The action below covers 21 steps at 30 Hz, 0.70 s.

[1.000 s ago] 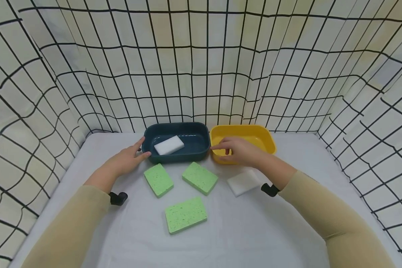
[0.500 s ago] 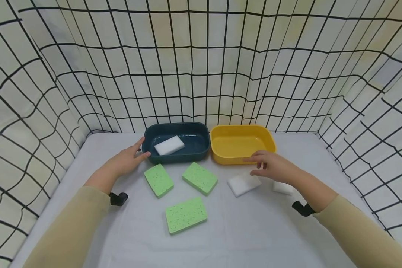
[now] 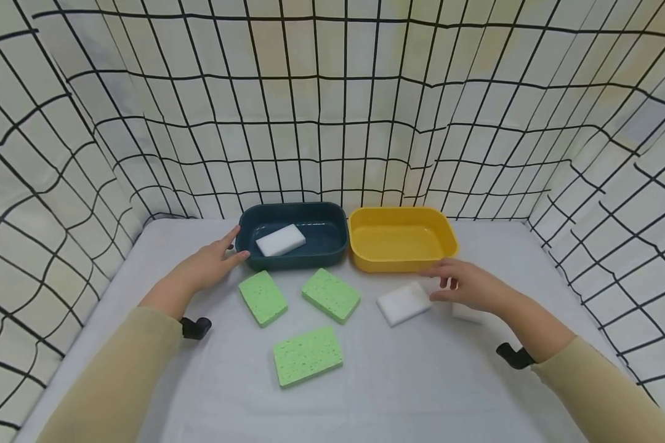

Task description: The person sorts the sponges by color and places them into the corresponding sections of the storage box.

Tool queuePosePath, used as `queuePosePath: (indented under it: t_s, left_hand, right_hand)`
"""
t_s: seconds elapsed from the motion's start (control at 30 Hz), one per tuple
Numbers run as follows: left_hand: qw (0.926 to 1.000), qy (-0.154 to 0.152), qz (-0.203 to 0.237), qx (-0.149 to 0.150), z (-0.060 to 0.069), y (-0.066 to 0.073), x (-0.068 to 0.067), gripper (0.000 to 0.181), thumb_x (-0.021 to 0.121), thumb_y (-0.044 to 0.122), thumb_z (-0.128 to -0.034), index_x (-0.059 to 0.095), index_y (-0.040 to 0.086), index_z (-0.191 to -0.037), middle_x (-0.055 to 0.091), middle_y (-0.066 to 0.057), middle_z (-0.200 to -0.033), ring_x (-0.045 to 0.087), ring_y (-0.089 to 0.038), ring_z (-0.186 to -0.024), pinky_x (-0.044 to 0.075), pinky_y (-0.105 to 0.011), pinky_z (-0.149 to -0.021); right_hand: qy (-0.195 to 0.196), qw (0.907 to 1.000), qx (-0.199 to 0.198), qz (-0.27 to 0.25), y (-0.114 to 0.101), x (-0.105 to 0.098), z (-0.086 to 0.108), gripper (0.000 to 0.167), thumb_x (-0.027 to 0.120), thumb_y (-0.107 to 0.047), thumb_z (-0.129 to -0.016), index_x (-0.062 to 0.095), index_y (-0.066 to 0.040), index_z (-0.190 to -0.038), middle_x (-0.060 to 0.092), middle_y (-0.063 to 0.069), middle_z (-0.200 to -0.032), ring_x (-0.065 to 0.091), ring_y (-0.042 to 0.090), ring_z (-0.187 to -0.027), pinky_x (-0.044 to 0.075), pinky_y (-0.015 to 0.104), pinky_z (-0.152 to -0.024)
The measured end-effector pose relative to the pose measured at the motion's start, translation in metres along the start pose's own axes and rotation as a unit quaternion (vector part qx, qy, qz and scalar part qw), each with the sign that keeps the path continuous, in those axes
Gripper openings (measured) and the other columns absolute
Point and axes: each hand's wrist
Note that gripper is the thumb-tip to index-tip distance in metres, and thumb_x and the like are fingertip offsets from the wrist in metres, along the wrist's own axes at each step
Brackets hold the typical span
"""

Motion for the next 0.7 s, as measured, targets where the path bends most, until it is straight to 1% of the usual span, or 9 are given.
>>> queuePosePath:
  t_s: [0.07,0.13,0.3,0.5,0.7]
  left_hand:
    - [1.0000,0.001,0.001,0.002,0.000,0.000,-0.001,0.086,0.030,0.072,-0.0968,-0.010,0.029,-0.159,0.029,-0.023,-0.158,0.019,-0.052,-0.143,0.016,-0.073,-0.109]
    - [1.0000,0.000,0.001,0.006,0.000,0.001,-0.002,0.085,0.030,0.071,-0.0973,-0.009,0.029,-0.159,0.029,-0.023,-0.158,0.018,-0.052,-0.143,0.016,-0.073,-0.109]
    - [1.0000,0.000,0.001,0.008,0.002,0.003,-0.001,0.083,0.031,0.069,-0.0985,-0.008,0.028,-0.160,0.029,-0.023,-0.158,0.018,-0.053,-0.143,0.016,-0.074,-0.109]
    - [1.0000,-0.001,0.006,0.005,0.002,0.004,-0.002,0.083,0.031,0.069,-0.0982,-0.009,0.030,-0.159,0.028,-0.023,-0.158,0.018,-0.051,-0.144,0.016,-0.073,-0.110]
    - [1.0000,-0.002,0.001,0.001,0.003,0.004,-0.003,0.083,0.031,0.069,-0.0983,-0.009,0.029,-0.159,0.029,-0.023,-0.158,0.018,-0.051,-0.144,0.016,-0.072,-0.110]
  right_hand:
    - [-0.009,1.0000,-0.001,-0.003,0.000,0.003,-0.002,0.052,0.077,-0.032,-0.088,0.062,-0.024,-0.137,0.059,-0.001,-0.129,0.055,0.019,-0.094,0.052,0.032,-0.078]
    - [-0.017,0.9999,0.000,-0.001,0.001,0.006,-0.004,0.052,0.077,-0.032,-0.087,0.062,-0.026,-0.137,0.058,-0.003,-0.131,0.055,0.019,-0.095,0.052,0.031,-0.079]
    - [-0.032,0.9993,0.002,0.018,0.003,0.009,-0.007,0.051,0.078,-0.034,-0.086,0.063,-0.030,-0.135,0.056,-0.004,-0.131,0.055,0.019,-0.095,0.051,0.032,-0.080]
    - [-0.040,0.9984,-0.011,0.038,0.008,0.015,-0.014,0.049,0.079,-0.040,-0.084,0.065,-0.036,-0.131,0.056,-0.009,-0.131,0.056,0.015,-0.098,0.051,0.033,-0.084]
    - [-0.055,0.9972,-0.025,0.044,0.014,0.022,-0.019,0.053,0.081,-0.041,-0.082,0.064,-0.034,-0.132,0.054,-0.006,-0.139,0.055,0.014,-0.100,0.050,0.035,-0.087]
Point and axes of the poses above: each hand's wrist, its own z-axis away from the middle knuckle, its own x-axis out of the palm, y = z × x
